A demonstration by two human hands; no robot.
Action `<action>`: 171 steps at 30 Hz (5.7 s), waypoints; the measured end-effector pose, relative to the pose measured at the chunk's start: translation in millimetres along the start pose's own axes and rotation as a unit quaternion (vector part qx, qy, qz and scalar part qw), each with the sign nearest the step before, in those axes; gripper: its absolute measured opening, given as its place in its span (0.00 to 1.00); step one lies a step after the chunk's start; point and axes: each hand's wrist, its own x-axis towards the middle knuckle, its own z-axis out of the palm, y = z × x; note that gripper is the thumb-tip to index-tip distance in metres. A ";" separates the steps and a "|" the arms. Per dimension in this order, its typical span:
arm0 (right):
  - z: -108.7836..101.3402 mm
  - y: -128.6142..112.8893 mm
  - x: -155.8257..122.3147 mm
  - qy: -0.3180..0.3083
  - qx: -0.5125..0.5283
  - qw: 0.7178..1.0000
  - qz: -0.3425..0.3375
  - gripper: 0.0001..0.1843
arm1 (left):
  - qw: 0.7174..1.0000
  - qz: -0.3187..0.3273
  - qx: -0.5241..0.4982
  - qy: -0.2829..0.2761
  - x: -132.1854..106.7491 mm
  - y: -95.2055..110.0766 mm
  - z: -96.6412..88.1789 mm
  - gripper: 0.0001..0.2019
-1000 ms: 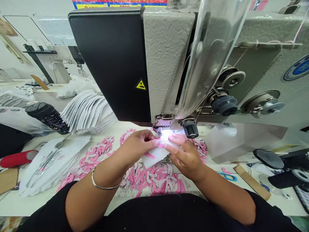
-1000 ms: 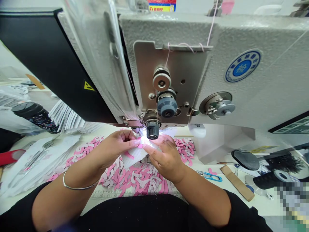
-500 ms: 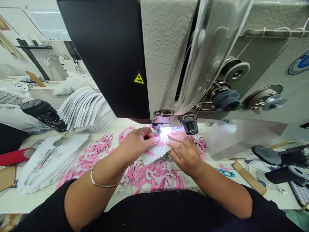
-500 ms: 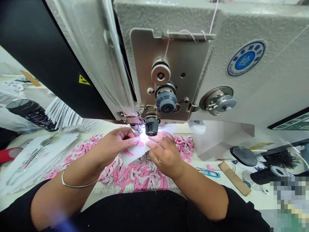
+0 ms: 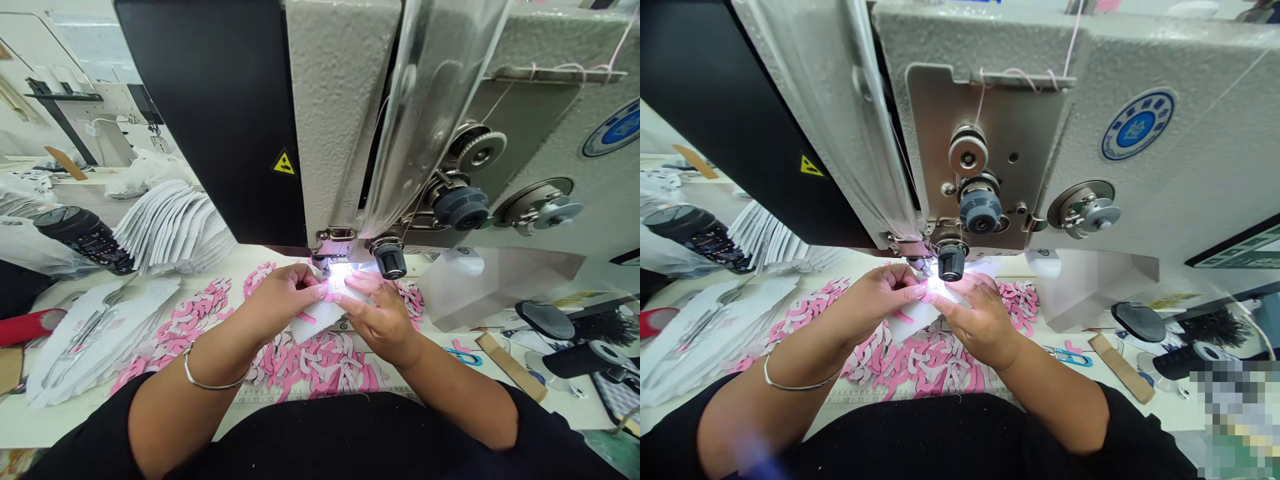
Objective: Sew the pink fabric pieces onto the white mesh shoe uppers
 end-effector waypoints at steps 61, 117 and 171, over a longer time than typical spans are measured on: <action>-10.6 7.4 18.4 -0.045 0.101 0.991 0.077 0.20 | 0.954 -0.094 -0.282 -0.044 14.6 -4.2 13.9 0.09; -16.6 -3.3 24.1 -0.160 -0.071 0.984 0.044 0.18 | 0.928 -0.056 -0.369 -0.005 15.9 -21.7 4.1 0.14; -8.6 -43.2 29.2 -0.161 -0.164 0.971 0.073 0.20 | 0.951 -0.015 -0.299 0.074 5.0 -33.2 23.5 0.13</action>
